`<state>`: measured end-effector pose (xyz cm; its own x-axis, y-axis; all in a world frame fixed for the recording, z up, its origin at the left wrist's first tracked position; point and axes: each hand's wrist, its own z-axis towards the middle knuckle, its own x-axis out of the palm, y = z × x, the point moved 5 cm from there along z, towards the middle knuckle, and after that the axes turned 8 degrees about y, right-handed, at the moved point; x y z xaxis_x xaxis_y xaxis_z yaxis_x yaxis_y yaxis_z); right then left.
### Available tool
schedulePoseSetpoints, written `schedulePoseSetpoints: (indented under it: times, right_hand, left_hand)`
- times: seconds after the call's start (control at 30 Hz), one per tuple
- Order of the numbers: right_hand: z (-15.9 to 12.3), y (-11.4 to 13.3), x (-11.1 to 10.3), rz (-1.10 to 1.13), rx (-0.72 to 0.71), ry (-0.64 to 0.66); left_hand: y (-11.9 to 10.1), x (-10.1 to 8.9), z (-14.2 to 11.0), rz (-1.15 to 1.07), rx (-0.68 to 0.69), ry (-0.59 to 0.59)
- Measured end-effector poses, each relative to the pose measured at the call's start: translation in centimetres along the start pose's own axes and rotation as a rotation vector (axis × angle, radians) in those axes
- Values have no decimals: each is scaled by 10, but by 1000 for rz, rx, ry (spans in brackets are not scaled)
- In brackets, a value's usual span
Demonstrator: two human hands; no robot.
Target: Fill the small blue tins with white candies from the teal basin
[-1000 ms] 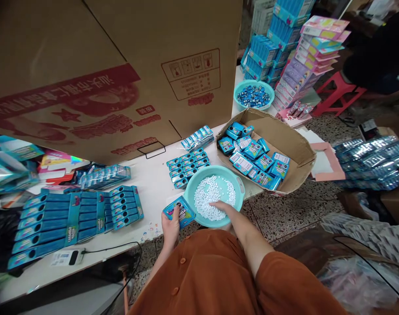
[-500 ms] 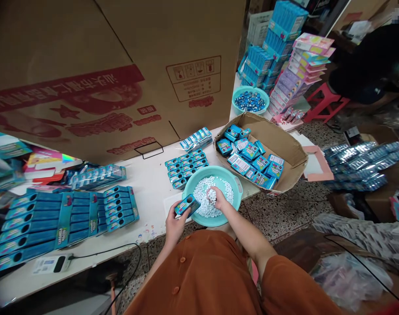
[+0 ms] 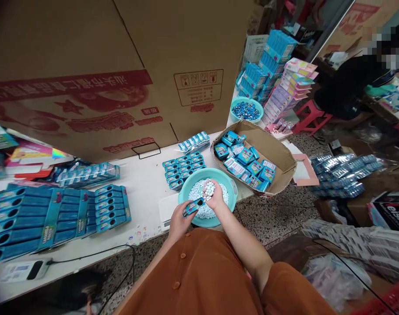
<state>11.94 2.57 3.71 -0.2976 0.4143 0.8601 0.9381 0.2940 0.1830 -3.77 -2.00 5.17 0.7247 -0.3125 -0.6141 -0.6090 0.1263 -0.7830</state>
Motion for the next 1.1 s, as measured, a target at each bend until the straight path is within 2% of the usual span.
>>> schedulePoseSetpoints:
  times: [0.17, 0.4, 0.57, 0.77, 1.1]
  right_hand:
    - [-8, -5, 1, -165, -130, -75]
    - [-14, -4, 5, -354, -232, -127]
    - [-15, -5, 12, -439, -288, -94]
    - [-16, -9, 20, -432, -325, -56]
    - [-13, -6, 23, -544, -383, -77]
  left_hand:
    - [-8, 2, 0, 26, 44, 12]
    - [-10, 5, -2, -47, -36, 10]
    - [-7, 3, -2, -141, -116, 13]
    - [-11, -1, 1, -73, -38, 1]
    - [-7, -1, 6, -218, -161, 29]
